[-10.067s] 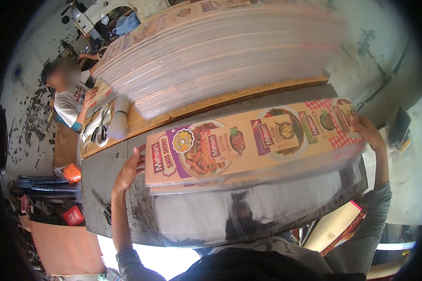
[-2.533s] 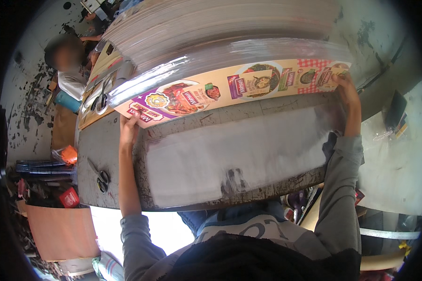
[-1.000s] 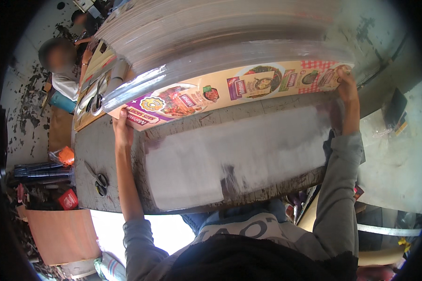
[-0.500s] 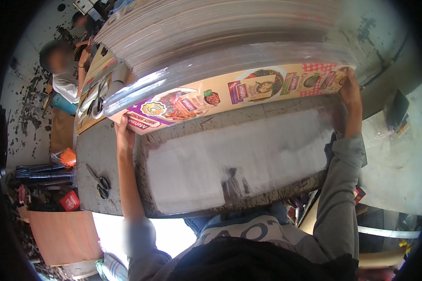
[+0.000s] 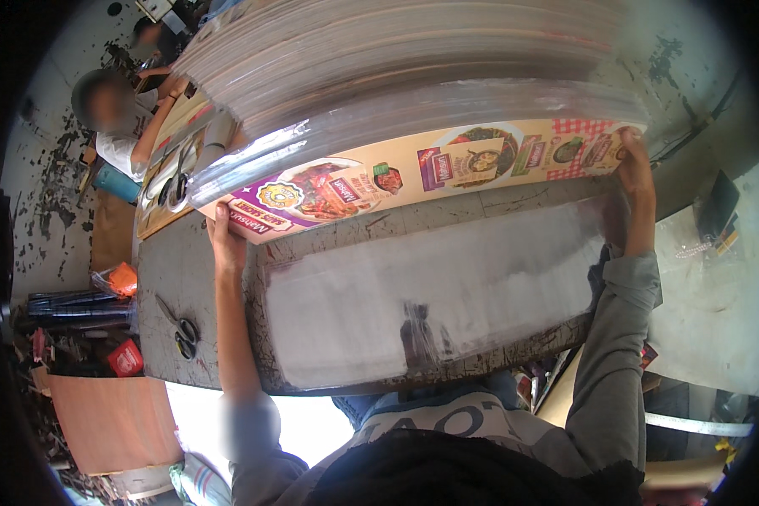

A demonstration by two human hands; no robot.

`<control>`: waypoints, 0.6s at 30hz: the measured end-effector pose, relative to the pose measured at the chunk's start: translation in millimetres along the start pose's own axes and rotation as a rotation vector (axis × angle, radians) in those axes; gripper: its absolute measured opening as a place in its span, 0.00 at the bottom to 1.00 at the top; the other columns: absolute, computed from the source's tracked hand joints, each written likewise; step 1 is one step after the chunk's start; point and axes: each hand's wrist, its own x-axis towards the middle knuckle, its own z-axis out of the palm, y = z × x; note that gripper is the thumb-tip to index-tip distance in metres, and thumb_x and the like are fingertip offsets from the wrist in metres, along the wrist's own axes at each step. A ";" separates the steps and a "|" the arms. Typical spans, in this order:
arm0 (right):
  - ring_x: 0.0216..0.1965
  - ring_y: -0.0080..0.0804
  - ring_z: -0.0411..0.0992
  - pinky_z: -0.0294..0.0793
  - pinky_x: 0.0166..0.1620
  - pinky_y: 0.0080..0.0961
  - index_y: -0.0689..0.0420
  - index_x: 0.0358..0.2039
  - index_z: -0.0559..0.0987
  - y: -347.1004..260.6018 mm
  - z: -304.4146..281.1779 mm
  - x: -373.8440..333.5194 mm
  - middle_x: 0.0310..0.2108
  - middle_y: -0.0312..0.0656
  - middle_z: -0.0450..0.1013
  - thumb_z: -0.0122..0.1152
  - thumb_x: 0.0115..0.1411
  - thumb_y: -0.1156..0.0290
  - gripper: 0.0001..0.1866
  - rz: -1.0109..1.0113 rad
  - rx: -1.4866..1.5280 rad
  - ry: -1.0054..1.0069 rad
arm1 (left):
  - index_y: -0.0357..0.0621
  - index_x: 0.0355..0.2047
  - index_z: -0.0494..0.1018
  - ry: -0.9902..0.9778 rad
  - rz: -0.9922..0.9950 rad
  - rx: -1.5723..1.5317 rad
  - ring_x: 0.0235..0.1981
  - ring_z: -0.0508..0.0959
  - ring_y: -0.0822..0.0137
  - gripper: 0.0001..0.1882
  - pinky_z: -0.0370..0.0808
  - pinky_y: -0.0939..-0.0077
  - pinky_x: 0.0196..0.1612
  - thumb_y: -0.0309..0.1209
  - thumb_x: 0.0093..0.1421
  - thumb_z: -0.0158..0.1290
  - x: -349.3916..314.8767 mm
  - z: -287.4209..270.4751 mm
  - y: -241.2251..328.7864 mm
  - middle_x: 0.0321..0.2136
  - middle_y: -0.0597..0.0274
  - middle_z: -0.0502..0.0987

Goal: The person inserts printed sheets into clear plastic sleeves one by one. They align the sheet with the sleeve opening, slide it in, and smooth the surface before stacking the finished unit. The process is repeated continuously with a stack of printed materials and a supply of empty sleeves.

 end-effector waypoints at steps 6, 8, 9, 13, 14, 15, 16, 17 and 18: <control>0.45 0.30 0.69 0.66 0.50 0.28 0.57 0.46 0.69 6.6 -13.7 5.6 0.43 0.37 0.71 0.65 0.49 0.54 0.29 0.001 -0.060 -0.013 | 0.32 0.51 0.58 0.022 0.025 0.005 0.48 0.69 0.64 0.37 0.64 0.70 0.52 0.49 0.53 0.55 -2.6 8.1 5.8 0.45 0.52 0.69; 0.37 0.28 0.70 0.68 0.43 0.25 0.57 0.38 0.70 5.6 -12.6 4.0 0.35 0.37 0.70 0.65 0.48 0.55 0.24 -0.043 -0.068 0.018 | 0.32 0.51 0.58 -0.001 0.038 -0.007 0.48 0.69 0.64 0.36 0.64 0.70 0.52 0.48 0.53 0.55 -1.9 4.6 3.4 0.45 0.53 0.69; 0.33 0.27 0.70 0.69 0.39 0.23 0.57 0.34 0.71 4.8 -9.6 3.4 0.31 0.37 0.70 0.65 0.48 0.55 0.22 -0.064 -0.071 0.033 | 0.32 0.51 0.58 -0.013 0.043 -0.012 0.48 0.69 0.64 0.35 0.63 0.70 0.52 0.47 0.54 0.55 -1.5 1.9 1.7 0.45 0.53 0.69; 0.34 0.30 0.70 0.69 0.41 0.26 0.58 0.34 0.72 2.5 2.9 0.9 0.31 0.38 0.70 0.63 0.49 0.54 0.21 -0.098 0.003 0.075 | 0.33 0.51 0.58 -0.076 0.084 -0.004 0.47 0.69 0.63 0.36 0.63 0.69 0.53 0.47 0.52 0.56 -0.2 -11.8 -1.5 0.44 0.53 0.69; 0.34 0.31 0.70 0.68 0.42 0.28 0.58 0.34 0.72 -3.1 14.6 -3.9 0.31 0.39 0.71 0.62 0.50 0.53 0.21 -0.093 0.038 0.099 | 0.33 0.52 0.57 -0.098 0.072 0.028 0.48 0.69 0.63 0.37 0.63 0.69 0.53 0.47 0.51 0.56 -0.2 -14.5 0.2 0.45 0.52 0.68; 0.35 0.32 0.70 0.68 0.43 0.29 0.58 0.33 0.72 -6.3 22.5 -7.0 0.32 0.39 0.71 0.61 0.51 0.53 0.20 -0.087 0.073 0.122 | 0.33 0.52 0.56 -0.120 0.060 0.060 0.48 0.69 0.63 0.38 0.63 0.69 0.53 0.48 0.51 0.56 -0.7 -16.1 1.1 0.45 0.52 0.68; 0.40 0.33 0.69 0.66 0.46 0.31 0.58 0.39 0.70 -2.2 12.0 -3.9 0.37 0.40 0.70 0.59 0.53 0.52 0.23 -0.071 0.126 0.086 | 0.35 0.53 0.56 -0.097 0.087 0.054 0.50 0.68 0.62 0.39 0.62 0.68 0.54 0.49 0.51 0.55 -1.1 -15.6 0.6 0.47 0.52 0.67; 0.45 0.35 0.67 0.63 0.50 0.32 0.59 0.45 0.68 -6.0 4.8 -1.2 0.43 0.41 0.69 0.56 0.55 0.50 0.26 -0.058 0.173 0.053 | 0.36 0.54 0.55 -0.078 0.114 0.041 0.51 0.66 0.61 0.39 0.61 0.66 0.54 0.51 0.51 0.54 -0.8 -5.5 4.3 0.49 0.53 0.66; 0.50 0.36 0.65 0.61 0.54 0.34 0.59 0.50 0.66 -8.4 -2.0 -0.1 0.48 0.42 0.68 0.54 0.56 0.49 0.30 -0.045 0.219 0.020 | 0.38 0.55 0.55 -0.058 0.141 0.027 0.52 0.65 0.60 0.40 0.60 0.64 0.55 0.52 0.51 0.53 -0.5 1.3 6.7 0.50 0.53 0.65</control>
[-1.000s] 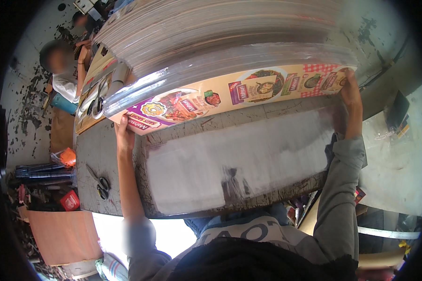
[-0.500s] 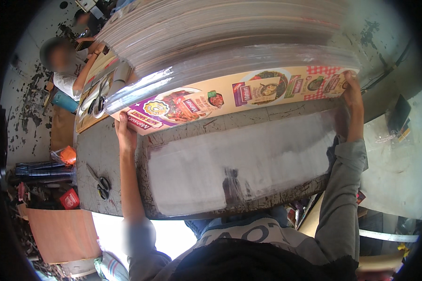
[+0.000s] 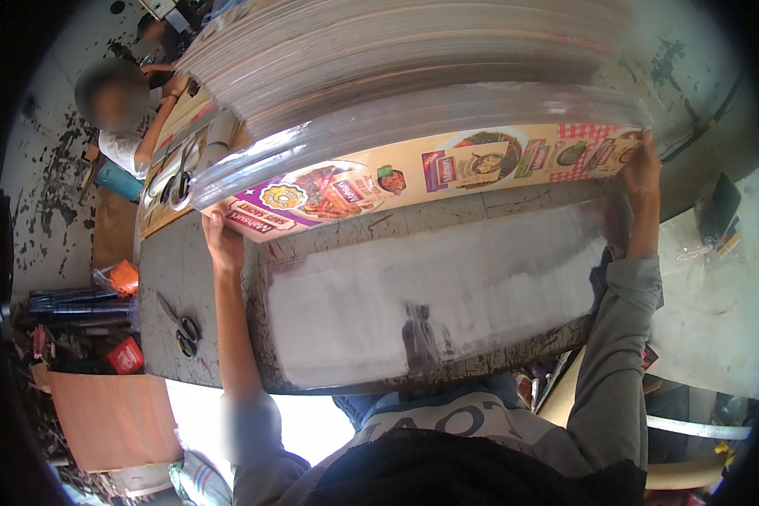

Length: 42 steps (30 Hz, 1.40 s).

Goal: The person inserts printed sheets into clear plastic sleeves one by one. They align the sheet with the sleeve opening, slide it in, and smooth the surface before stacking the finished unit. The process is repeated continuously with a stack of printed materials and a supply of empty sleeves.

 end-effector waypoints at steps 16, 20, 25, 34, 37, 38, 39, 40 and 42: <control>0.54 0.38 0.62 0.59 0.56 0.34 0.60 0.56 0.61 -0.8 48.8 -5.3 0.54 0.44 0.63 0.43 0.57 0.40 0.38 0.008 0.027 0.236 | 0.42 0.62 0.45 -0.136 0.014 -0.045 0.55 0.62 0.61 0.45 0.58 0.66 0.57 0.53 0.53 0.51 1.5 11.3 20.1 0.55 0.56 0.60; 0.54 0.38 0.62 0.59 0.56 0.34 0.61 0.56 0.61 -0.1 13.2 -1.4 0.54 0.44 0.63 0.44 0.59 0.43 0.36 0.005 -0.071 0.112 | 0.42 0.62 0.46 -0.114 -0.061 -0.143 0.56 0.61 0.61 0.43 0.55 0.65 0.58 0.51 0.54 0.50 2.4 -2.9 9.1 0.55 0.56 0.60; 0.37 0.33 0.71 0.67 0.44 0.31 0.61 0.36 0.72 0.7 30.9 -3.6 0.35 0.42 0.73 0.47 0.61 0.52 0.22 -0.119 0.008 0.157 | 0.40 0.62 0.47 -0.122 -0.023 -0.125 0.56 0.61 0.61 0.41 0.55 0.66 0.58 0.49 0.55 0.49 0.1 14.6 29.3 0.56 0.55 0.60; 0.41 0.35 0.70 0.67 0.47 0.32 0.62 0.50 0.64 -12.9 57.9 -10.9 0.40 0.45 0.71 0.43 0.61 0.47 0.30 -0.085 0.016 0.172 | 0.43 0.62 0.48 -0.076 -0.115 -0.179 0.57 0.59 0.63 0.38 0.51 0.67 0.59 0.46 0.56 0.47 0.8 18.6 37.2 0.57 0.56 0.59; 0.43 0.36 0.69 0.67 0.48 0.32 0.61 0.51 0.64 -11.5 59.7 -8.5 0.40 0.45 0.70 0.42 0.61 0.45 0.31 -0.071 0.023 0.219 | 0.41 0.61 0.50 -0.082 -0.133 -0.207 0.58 0.58 0.62 0.36 0.51 0.66 0.59 0.45 0.57 0.46 1.7 11.0 35.1 0.57 0.56 0.59; 0.44 0.36 0.69 0.67 0.48 0.32 0.61 0.51 0.64 -10.1 59.7 -7.0 0.40 0.45 0.70 0.42 0.61 0.45 0.31 -0.074 0.005 0.239 | 0.39 0.60 0.50 -0.090 -0.136 -0.196 0.58 0.58 0.61 0.35 0.51 0.65 0.59 0.45 0.58 0.45 1.9 7.4 33.2 0.57 0.56 0.59; 0.44 0.36 0.69 0.67 0.48 0.32 0.60 0.51 0.63 -8.6 59.4 -5.8 0.39 0.45 0.70 0.41 0.61 0.44 0.31 -0.077 -0.013 0.260 | 0.38 0.60 0.50 -0.099 -0.139 -0.185 0.59 0.58 0.60 0.35 0.51 0.65 0.60 0.45 0.59 0.44 1.7 4.1 31.0 0.57 0.55 0.58; 0.47 0.37 0.66 0.64 0.51 0.33 0.61 0.52 0.63 -8.9 57.0 -5.2 0.44 0.44 0.68 0.41 0.60 0.42 0.34 -0.045 0.035 0.240 | 0.38 0.60 0.51 -0.087 -0.150 -0.171 0.59 0.58 0.60 0.35 0.52 0.65 0.60 0.45 0.58 0.45 0.7 1.3 28.2 0.57 0.55 0.59; 0.54 0.38 0.62 0.59 0.56 0.34 0.64 0.55 0.61 -13.3 43.6 -3.3 0.54 0.44 0.64 0.39 0.58 0.38 0.40 0.005 0.133 0.200 | 0.38 0.59 0.52 -0.074 -0.163 -0.146 0.58 0.59 0.60 0.35 0.52 0.64 0.59 0.45 0.57 0.46 2.8 -2.5 23.6 0.56 0.56 0.60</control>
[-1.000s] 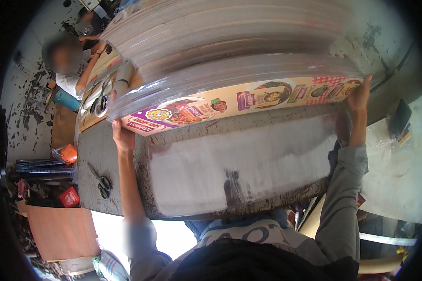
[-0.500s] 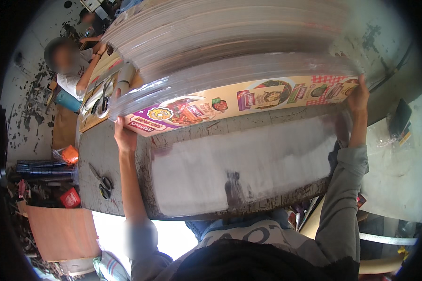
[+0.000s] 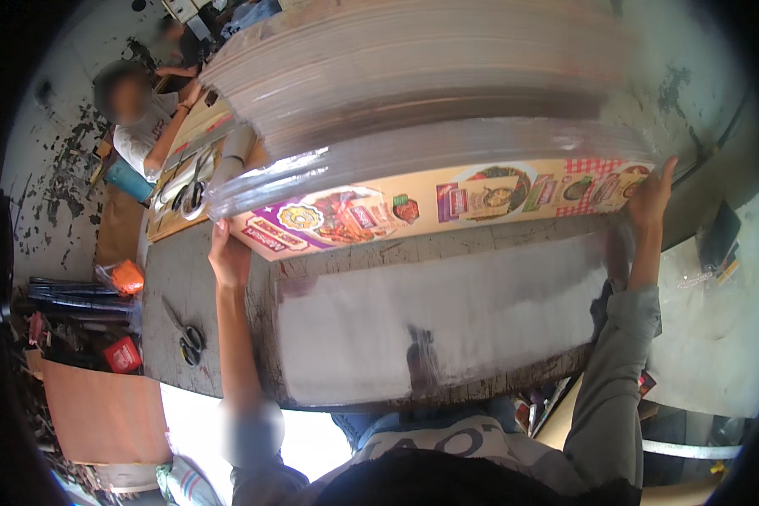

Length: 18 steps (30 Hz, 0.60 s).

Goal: The person inserts printed sheets into clear plastic sleeves one by one. They align the sheet with the sleeve opening, slide it in, and smooth the surface before stacking the finished unit. The process is repeated continuously with a stack of printed materials and a supply of empty sleeves.

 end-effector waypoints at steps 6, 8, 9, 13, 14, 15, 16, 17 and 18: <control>0.51 0.38 0.66 0.60 0.55 0.35 0.64 0.52 0.65 4.7 35.0 -11.5 0.51 0.44 0.67 0.39 0.57 0.36 0.41 0.001 -0.014 0.061 | 0.36 0.56 0.55 0.045 0.024 0.076 0.55 0.62 0.60 0.35 0.54 0.65 0.58 0.44 0.53 0.51 -3.9 12.8 10.2 0.53 0.55 0.63; 0.50 0.39 0.66 0.61 0.54 0.35 0.65 0.52 0.65 3.2 17.0 -5.4 0.50 0.45 0.67 0.39 0.57 0.36 0.41 -0.091 -0.076 0.165 | 0.36 0.55 0.56 0.051 0.005 0.060 0.55 0.63 0.60 0.34 0.54 0.66 0.58 0.43 0.53 0.51 -5.2 13.3 6.4 0.52 0.54 0.64; 0.50 0.39 0.66 0.61 0.54 0.35 0.65 0.52 0.65 -8.3 -24.8 11.1 0.50 0.45 0.67 0.39 0.57 0.37 0.41 -0.124 -0.140 0.110 | 0.36 0.55 0.56 0.040 0.000 0.035 0.54 0.63 0.60 0.34 0.55 0.66 0.57 0.42 0.53 0.51 -3.4 15.3 0.4 0.51 0.54 0.64; 0.50 0.38 0.66 0.61 0.53 0.35 0.64 0.52 0.65 8.3 22.4 -3.8 0.50 0.45 0.67 0.38 0.58 0.38 0.39 0.052 -0.115 0.213 | 0.36 0.53 0.57 0.062 0.001 0.053 0.53 0.64 0.62 0.32 0.56 0.67 0.56 0.41 0.53 0.51 -4.8 10.4 0.6 0.49 0.54 0.66; 0.50 0.38 0.66 0.61 0.53 0.35 0.63 0.52 0.65 4.2 23.2 -4.9 0.50 0.45 0.67 0.38 0.58 0.38 0.38 0.012 -0.102 0.196 | 0.36 0.53 0.57 0.059 0.000 0.054 0.53 0.64 0.62 0.32 0.56 0.67 0.56 0.41 0.53 0.51 -3.6 10.1 0.4 0.49 0.54 0.66; 0.50 0.38 0.66 0.62 0.54 0.35 0.62 0.52 0.65 0.9 24.0 -4.9 0.49 0.44 0.67 0.38 0.59 0.38 0.37 -0.027 -0.089 0.178 | 0.36 0.53 0.57 0.055 -0.001 0.056 0.52 0.65 0.62 0.32 0.56 0.67 0.56 0.41 0.52 0.51 -2.7 10.2 0.5 0.49 0.54 0.66; 0.50 0.37 0.66 0.62 0.54 0.35 0.61 0.52 0.65 -1.1 24.3 -5.7 0.49 0.44 0.67 0.38 0.59 0.39 0.36 -0.066 -0.075 0.160 | 0.36 0.53 0.58 0.057 0.007 0.066 0.52 0.65 0.62 0.32 0.56 0.67 0.56 0.41 0.52 0.51 -3.0 11.2 2.6 0.49 0.54 0.66; 0.50 0.37 0.66 0.61 0.54 0.35 0.61 0.52 0.65 -1.9 25.7 -6.3 0.49 0.44 0.68 0.38 0.59 0.39 0.36 -0.071 -0.083 0.162 | 0.36 0.53 0.58 0.064 0.016 0.067 0.52 0.65 0.62 0.32 0.56 0.67 0.56 0.41 0.52 0.51 -4.9 14.8 3.1 0.49 0.54 0.66; 0.50 0.37 0.66 0.61 0.54 0.35 0.61 0.51 0.65 2.8 27.3 -8.4 0.49 0.44 0.68 0.38 0.59 0.39 0.36 -0.075 -0.090 0.162 | 0.36 0.53 0.58 0.072 0.026 0.068 0.52 0.65 0.62 0.32 0.56 0.67 0.56 0.41 0.52 0.51 -6.3 17.9 3.0 0.49 0.54 0.66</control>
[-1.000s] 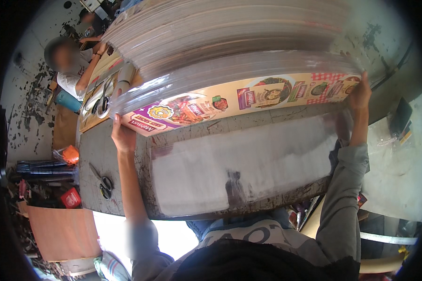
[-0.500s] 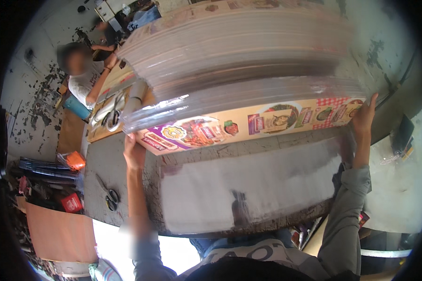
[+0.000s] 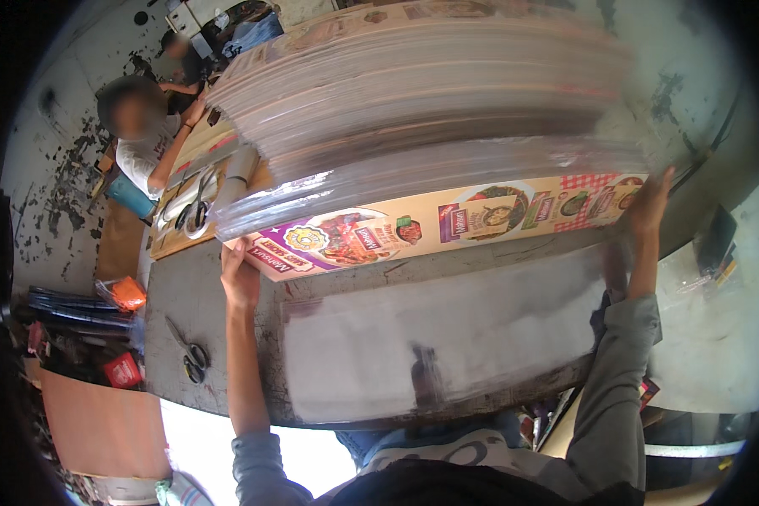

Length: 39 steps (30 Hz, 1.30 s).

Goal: The person inserts printed sheets into clear plastic sleeves one by one. They align the sheet with the sleeve opening, slide it in, and smooth the surface before stacking the finished unit. The process is repeated continuously with a stack of printed materials and a supply of empty sleeves.

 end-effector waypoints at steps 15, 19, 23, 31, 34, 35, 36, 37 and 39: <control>0.48 0.35 0.66 0.59 0.55 0.31 0.63 0.53 0.63 -4.1 -6.0 0.6 0.46 0.45 0.67 0.36 0.59 0.37 0.39 -0.008 0.009 -0.009 | 0.36 0.53 0.58 0.037 -0.023 -0.041 0.51 0.65 0.62 0.30 0.57 0.68 0.55 0.38 0.53 0.51 -0.8 4.3 1.5 0.47 0.55 0.67; 0.53 0.38 0.62 0.56 0.57 0.34 0.64 0.55 0.62 -13.5 -11.0 10.9 0.53 0.46 0.63 0.34 0.57 0.34 0.43 0.000 0.018 -0.052 | 0.35 0.52 0.57 0.029 -0.001 -0.050 0.49 0.67 0.64 0.31 0.59 0.71 0.54 0.38 0.52 0.53 -0.4 5.2 1.3 0.46 0.55 0.68; 0.56 0.41 0.60 0.56 0.58 0.36 0.66 0.55 0.61 -9.1 9.1 -7.1 0.55 0.46 0.62 0.33 0.55 0.32 0.46 -0.020 -0.038 -0.073 | 0.36 0.52 0.57 0.069 -0.016 -0.030 0.48 0.68 0.65 0.31 0.59 0.72 0.54 0.39 0.52 0.54 -2.2 4.8 -0.3 0.45 0.55 0.69; 0.55 0.40 0.61 0.57 0.57 0.36 0.64 0.56 0.61 -21.6 4.5 -9.1 0.55 0.46 0.63 0.33 0.56 0.33 0.45 0.021 0.095 -0.075 | 0.36 0.56 0.55 0.031 0.016 -0.020 0.55 0.62 0.61 0.34 0.54 0.67 0.58 0.42 0.54 0.50 1.8 -3.5 -0.7 0.52 0.54 0.64; 0.50 0.36 0.66 0.61 0.54 0.35 0.62 0.52 0.65 0.7 -11.0 -1.7 0.49 0.43 0.68 0.40 0.58 0.39 0.37 0.070 -0.082 -0.221 | 0.37 0.56 0.56 -0.011 0.077 0.067 0.55 0.62 0.60 0.36 0.54 0.66 0.58 0.48 0.54 0.49 4.7 -2.2 -8.5 0.53 0.54 0.63; 0.49 0.36 0.67 0.62 0.53 0.35 0.62 0.51 0.66 5.8 -12.7 1.7 0.48 0.43 0.69 0.41 0.59 0.41 0.35 0.092 -0.183 -0.254 | 0.37 0.57 0.54 -0.026 0.060 0.043 0.56 0.61 0.60 0.38 0.54 0.65 0.58 0.48 0.52 0.50 5.1 -3.9 -6.0 0.53 0.53 0.63; 0.48 0.32 0.67 0.64 0.51 0.32 0.59 0.49 0.67 3.0 -13.7 2.6 0.46 0.40 0.69 0.46 0.59 0.46 0.29 0.142 -0.106 -0.327 | 0.37 0.58 0.53 -0.041 0.043 0.018 0.56 0.61 0.59 0.40 0.54 0.64 0.58 0.49 0.51 0.51 4.5 -7.7 -2.3 0.53 0.51 0.62; 0.47 0.31 0.67 0.64 0.51 0.31 0.58 0.49 0.68 5.1 -27.1 6.9 0.46 0.39 0.70 0.48 0.59 0.47 0.28 0.143 -0.126 -0.344 | 0.37 0.58 0.51 -0.056 0.026 -0.005 0.56 0.60 0.59 0.42 0.54 0.64 0.59 0.49 0.50 0.53 3.9 -11.6 0.8 0.54 0.50 0.62; 0.47 0.30 0.67 0.64 0.50 0.30 0.57 0.48 0.68 6.3 -66.3 25.1 0.45 0.38 0.70 0.52 0.58 0.49 0.27 0.135 -0.173 -0.386 | 0.38 0.57 0.53 -0.059 0.008 -0.054 0.55 0.62 0.59 0.40 0.55 0.64 0.58 0.49 0.51 0.52 7.8 -19.9 -7.7 0.53 0.52 0.62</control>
